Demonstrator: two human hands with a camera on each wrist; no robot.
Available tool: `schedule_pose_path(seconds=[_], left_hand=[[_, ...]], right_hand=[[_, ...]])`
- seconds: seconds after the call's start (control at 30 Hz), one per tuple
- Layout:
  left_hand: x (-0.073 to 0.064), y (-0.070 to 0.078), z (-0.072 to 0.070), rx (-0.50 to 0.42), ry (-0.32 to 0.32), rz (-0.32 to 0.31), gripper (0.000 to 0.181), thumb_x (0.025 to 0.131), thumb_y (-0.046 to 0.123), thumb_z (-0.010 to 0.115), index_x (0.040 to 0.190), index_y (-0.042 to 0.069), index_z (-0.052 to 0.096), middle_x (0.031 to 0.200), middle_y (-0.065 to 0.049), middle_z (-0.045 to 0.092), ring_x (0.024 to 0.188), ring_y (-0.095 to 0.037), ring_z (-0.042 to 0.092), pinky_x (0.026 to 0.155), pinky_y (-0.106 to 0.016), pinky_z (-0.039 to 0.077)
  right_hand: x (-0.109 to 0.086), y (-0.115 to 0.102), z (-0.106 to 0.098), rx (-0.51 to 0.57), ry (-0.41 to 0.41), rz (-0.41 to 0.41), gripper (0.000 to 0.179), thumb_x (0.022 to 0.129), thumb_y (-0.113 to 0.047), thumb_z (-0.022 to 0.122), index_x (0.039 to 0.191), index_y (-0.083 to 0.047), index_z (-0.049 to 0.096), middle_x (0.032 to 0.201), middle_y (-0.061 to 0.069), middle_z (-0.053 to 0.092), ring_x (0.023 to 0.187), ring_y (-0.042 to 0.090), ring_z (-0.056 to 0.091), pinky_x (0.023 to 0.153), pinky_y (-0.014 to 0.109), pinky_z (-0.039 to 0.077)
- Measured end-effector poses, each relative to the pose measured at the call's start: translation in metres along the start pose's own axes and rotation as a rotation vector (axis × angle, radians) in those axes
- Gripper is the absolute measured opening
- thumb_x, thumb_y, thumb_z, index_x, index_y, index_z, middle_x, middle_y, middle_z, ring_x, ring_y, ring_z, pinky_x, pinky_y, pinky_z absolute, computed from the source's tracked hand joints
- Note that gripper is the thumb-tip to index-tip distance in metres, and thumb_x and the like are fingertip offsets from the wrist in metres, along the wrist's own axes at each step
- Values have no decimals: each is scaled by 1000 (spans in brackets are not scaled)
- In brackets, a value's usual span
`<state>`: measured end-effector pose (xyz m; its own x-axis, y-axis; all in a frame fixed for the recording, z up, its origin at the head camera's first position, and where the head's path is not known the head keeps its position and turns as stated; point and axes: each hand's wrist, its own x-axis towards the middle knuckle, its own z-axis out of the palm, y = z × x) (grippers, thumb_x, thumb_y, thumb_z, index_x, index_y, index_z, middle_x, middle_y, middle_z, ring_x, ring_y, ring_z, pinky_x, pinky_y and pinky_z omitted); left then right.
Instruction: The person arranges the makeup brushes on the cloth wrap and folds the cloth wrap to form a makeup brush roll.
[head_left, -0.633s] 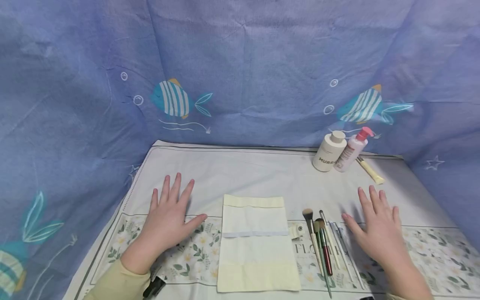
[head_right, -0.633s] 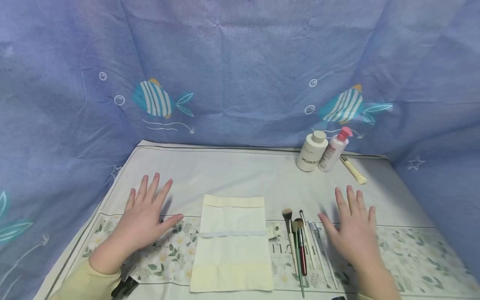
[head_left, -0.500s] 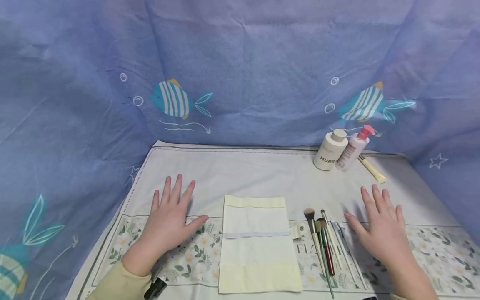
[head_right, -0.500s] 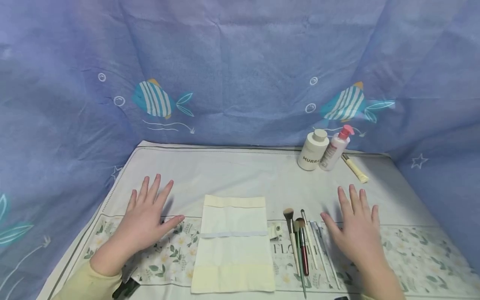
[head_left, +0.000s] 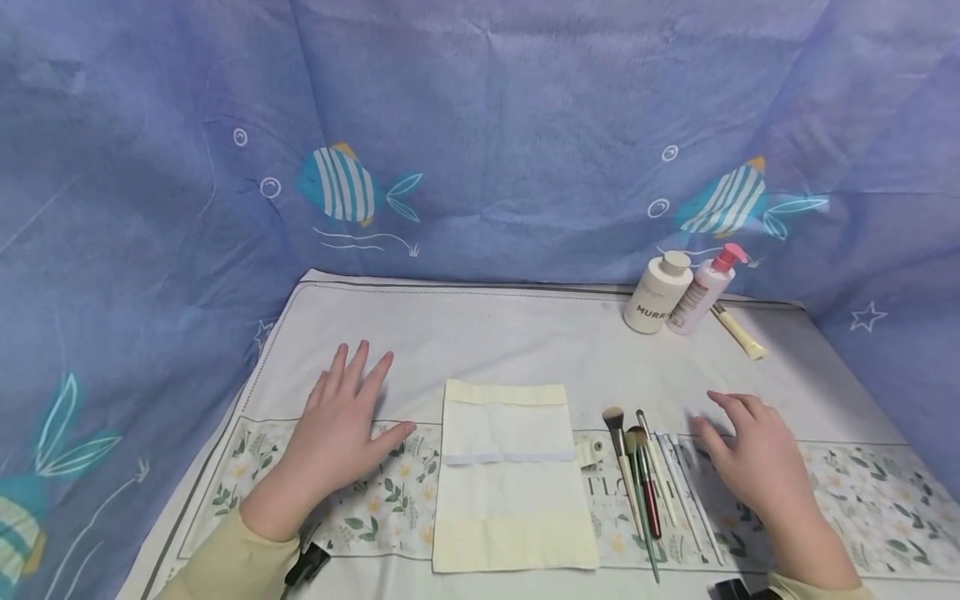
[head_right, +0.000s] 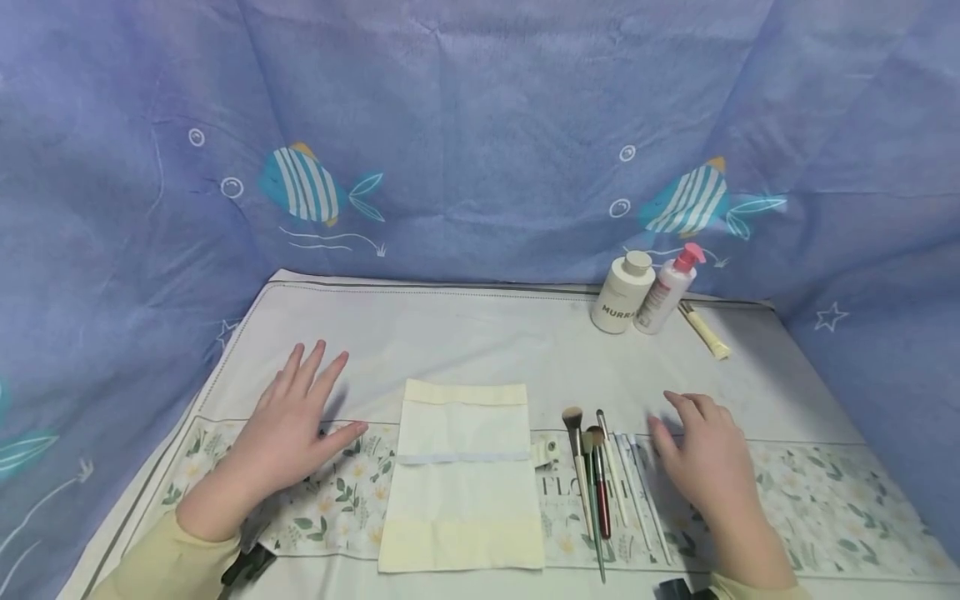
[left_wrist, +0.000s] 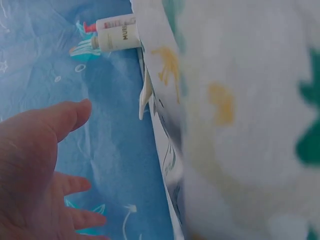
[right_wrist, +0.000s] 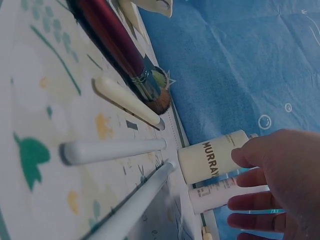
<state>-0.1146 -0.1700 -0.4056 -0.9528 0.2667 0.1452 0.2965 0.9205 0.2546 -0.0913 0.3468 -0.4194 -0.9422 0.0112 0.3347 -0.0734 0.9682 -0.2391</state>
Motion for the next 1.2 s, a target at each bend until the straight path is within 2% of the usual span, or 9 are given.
schedule_pose_path(seconds=[0.27,0.4,0.57,0.73,0.8,0.9,0.97,1.1,1.2], left_hand=[[0,7,3,-67,0,66,87,96,56,67,162,13,31,161,-21,37,148,-43,36,110,-65,43],[1,9,3,-74,4,95,84,96,53,68,161,11,34,159,-23,39,146,-42,38,107,-64,46],[2,12,3,-83,-9,87,81,96,51,69,160,11,36,158,-22,41,145,-42,41,106,-64,46],[3,17,5,-153,-89,59,73,98,45,69,157,10,42,144,-15,55,128,-36,58,101,-56,53],[4,19,5,-211,-144,33,69,99,41,69,155,10,43,133,-10,62,108,-27,66,89,-48,57],[9,21,7,-321,-235,4,63,99,35,70,151,9,47,110,0,66,77,-14,63,71,-35,54],[15,23,10,-426,-317,-22,57,100,30,69,149,9,48,95,4,66,63,-12,58,65,-29,49],[28,28,17,-559,-418,-51,45,102,24,65,142,7,52,73,2,66,54,-16,62,59,-30,49],[37,31,22,-610,-441,-87,40,103,20,63,138,7,52,67,-2,66,53,-20,64,55,-32,49]], right_hand=[[-1,-8,-4,-4,-20,15,39,96,-20,73,127,3,65,111,25,65,95,42,61,72,59,49],[-2,-9,-4,5,-12,9,39,96,-19,73,127,3,65,111,24,67,95,43,64,72,60,51],[-2,-9,-6,20,-32,6,37,96,-19,72,125,2,66,107,22,71,89,41,69,70,58,54],[2,-10,-8,18,-164,35,25,98,-22,67,111,-1,70,85,9,72,69,23,65,58,42,50],[4,-10,-9,11,-224,50,21,99,-23,66,104,-3,70,80,5,69,65,17,59,55,37,45],[5,-9,-9,-1,-323,65,19,99,-23,63,97,-5,67,75,1,64,61,15,52,54,34,40],[4,-9,-8,2,-397,78,18,99,-24,63,94,-7,65,73,1,61,61,16,49,53,33,37],[2,-9,-5,16,-501,109,19,98,-26,65,90,-9,64,71,0,57,60,18,47,53,33,36],[2,-10,-1,27,-523,110,19,96,-26,70,87,-10,63,71,-1,57,60,17,47,54,33,37]])
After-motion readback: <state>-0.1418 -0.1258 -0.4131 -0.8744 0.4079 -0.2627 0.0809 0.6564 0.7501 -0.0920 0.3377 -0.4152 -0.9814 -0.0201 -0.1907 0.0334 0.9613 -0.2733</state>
